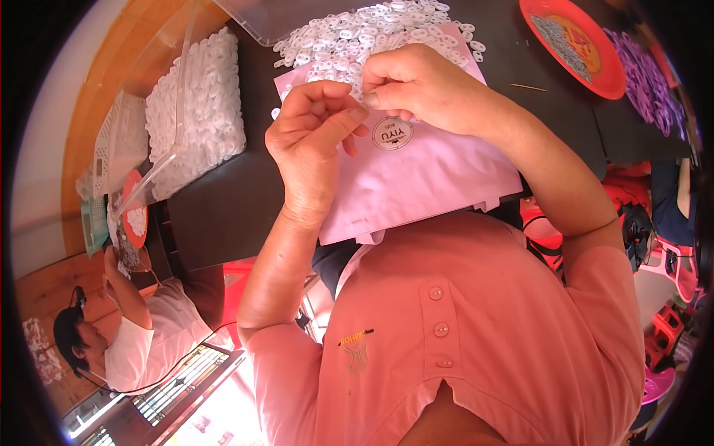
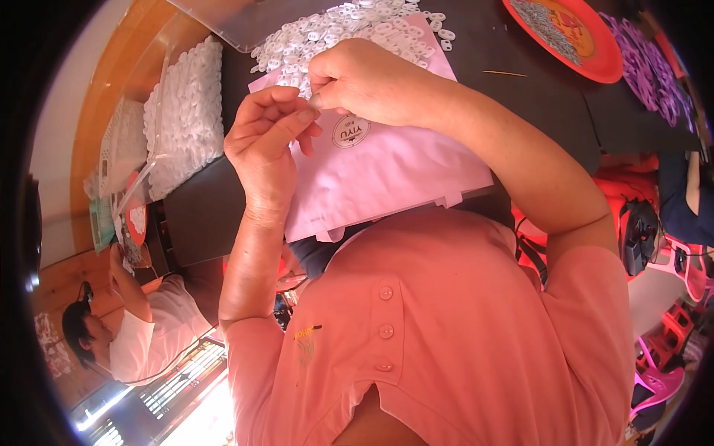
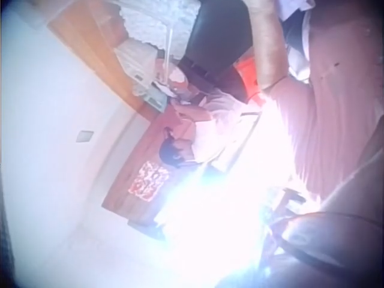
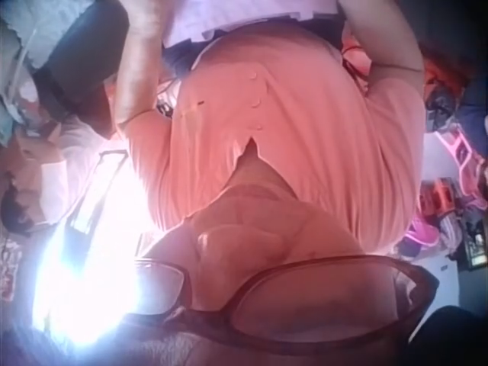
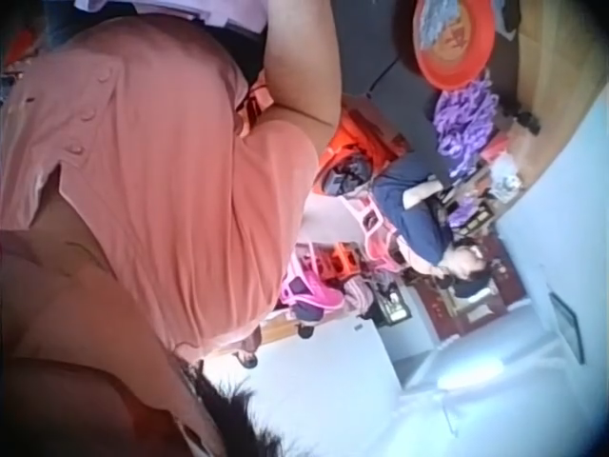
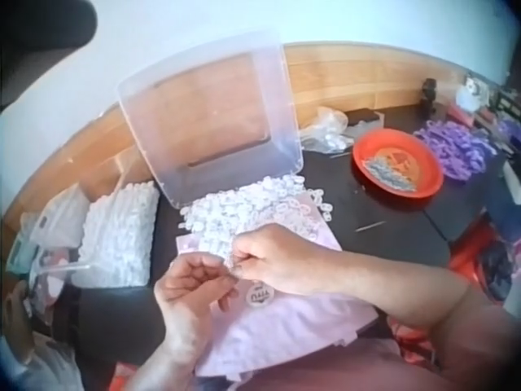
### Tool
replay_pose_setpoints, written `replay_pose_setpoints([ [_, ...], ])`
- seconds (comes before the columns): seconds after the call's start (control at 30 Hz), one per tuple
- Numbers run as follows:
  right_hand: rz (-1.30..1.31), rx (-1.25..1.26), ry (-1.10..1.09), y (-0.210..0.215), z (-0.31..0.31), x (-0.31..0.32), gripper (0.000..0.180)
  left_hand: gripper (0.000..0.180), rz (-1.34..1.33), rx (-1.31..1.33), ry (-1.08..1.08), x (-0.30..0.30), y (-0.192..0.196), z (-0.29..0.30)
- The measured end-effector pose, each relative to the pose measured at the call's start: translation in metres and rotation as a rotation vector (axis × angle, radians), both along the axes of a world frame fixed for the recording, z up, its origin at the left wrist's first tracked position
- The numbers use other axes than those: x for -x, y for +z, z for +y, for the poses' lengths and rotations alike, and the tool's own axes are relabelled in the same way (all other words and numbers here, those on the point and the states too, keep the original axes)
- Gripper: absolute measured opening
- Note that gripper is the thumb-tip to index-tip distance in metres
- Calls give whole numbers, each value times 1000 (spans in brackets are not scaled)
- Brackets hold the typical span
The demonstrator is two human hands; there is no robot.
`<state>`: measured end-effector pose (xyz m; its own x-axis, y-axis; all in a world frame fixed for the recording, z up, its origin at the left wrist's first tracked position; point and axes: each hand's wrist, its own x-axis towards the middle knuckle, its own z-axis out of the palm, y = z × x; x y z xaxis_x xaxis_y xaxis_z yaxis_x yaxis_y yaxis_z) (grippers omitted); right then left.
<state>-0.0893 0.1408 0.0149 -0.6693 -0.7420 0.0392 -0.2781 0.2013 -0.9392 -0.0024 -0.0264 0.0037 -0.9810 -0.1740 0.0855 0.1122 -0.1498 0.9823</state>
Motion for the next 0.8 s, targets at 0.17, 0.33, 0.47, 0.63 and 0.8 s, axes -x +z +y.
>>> replay_pose_setpoints([
  [0.17, 80, -15, 17, 1, 3, 1, 11, 23, -38, -58, 46, 3, -1, -5],
  [0.33, 270, -78, 42, -4, 1, 1, 9, 23, -62, -119, 43, 4, 1, -9],
  [0.47, 204, 201, -69, -5, -4, 0, 11, 25, -34, -112, 11, 3, 9, -11],
  [0.63, 54, 371, 1, 4, -6, -7, 14, 32, -5, -109, -14, 3, 24, -12],
  [0.8, 4, 363, -4, 14, 1, -7, 6, 33, 6, -117, -81, 6, 40, -11],
])
